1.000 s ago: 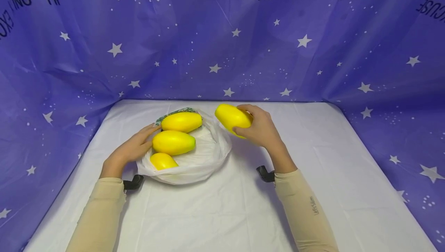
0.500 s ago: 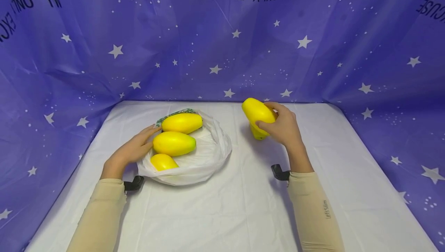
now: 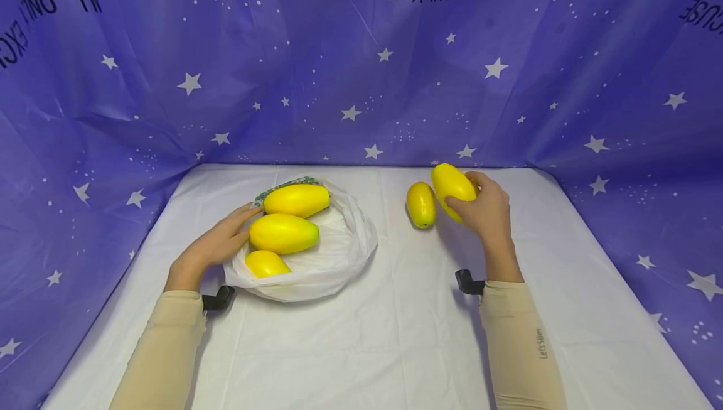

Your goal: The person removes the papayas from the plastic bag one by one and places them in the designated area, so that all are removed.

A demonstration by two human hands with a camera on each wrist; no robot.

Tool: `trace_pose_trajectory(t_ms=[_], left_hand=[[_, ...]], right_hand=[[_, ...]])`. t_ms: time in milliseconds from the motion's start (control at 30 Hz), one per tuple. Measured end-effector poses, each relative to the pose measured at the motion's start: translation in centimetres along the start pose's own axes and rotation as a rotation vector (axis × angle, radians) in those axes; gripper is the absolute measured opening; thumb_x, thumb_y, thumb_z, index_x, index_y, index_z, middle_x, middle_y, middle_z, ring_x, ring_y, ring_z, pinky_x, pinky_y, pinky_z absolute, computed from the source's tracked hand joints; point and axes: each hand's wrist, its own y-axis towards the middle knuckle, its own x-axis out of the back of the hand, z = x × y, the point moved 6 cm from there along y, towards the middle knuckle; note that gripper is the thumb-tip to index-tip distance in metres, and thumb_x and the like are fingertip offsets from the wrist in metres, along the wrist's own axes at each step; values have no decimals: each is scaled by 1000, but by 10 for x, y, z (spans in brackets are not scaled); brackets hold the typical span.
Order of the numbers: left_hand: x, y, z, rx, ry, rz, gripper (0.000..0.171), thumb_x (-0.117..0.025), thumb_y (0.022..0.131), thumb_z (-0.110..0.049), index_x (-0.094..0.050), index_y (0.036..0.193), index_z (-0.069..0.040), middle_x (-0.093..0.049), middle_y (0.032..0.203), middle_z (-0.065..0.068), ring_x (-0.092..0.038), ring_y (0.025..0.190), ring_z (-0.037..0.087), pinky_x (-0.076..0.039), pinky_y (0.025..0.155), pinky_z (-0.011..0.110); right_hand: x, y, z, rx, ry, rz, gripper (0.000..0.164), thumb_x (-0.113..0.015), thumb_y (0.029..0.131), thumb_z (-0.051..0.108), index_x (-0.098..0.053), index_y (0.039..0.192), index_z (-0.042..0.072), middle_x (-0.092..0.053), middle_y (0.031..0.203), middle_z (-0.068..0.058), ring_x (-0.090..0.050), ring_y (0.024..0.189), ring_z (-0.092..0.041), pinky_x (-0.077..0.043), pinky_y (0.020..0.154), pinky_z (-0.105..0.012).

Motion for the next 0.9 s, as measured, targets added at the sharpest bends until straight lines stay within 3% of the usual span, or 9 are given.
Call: trace_pose_trajectory(t_ms=[200,467,900], left_hand=[[1,0,0,4,5,-1,55,-37,100,-11,-27,155,-10,-13,160,21,-11,146,40,-12,115,59],[0,1,0,9,3,10,56,-37,100,-10,-27,155,-9,-13,159,22,-11,146,40,-12,115,59],[0,0,-1,17,-4,14,56,-36,100,-10,-27,155,-8,-12,160,22,-11,146,40,-11,115,59]], right_hand=[[-6,5,-25,-71,-43,-5,74,-77,81,34,-48,141,3,-53,135,-24,-49,115,-43,-44,95,-58],[-17,6,-52,-236,-122,31,77,-73,83,38,-44,143,1,-50,137,-26,-46,118,-46,-41,98,-58],[-20,8,-54,-258,-151,56,82,-69,85,42,-37,148,1,-45,142,-27,-41,122,-51,-36,100,-62]])
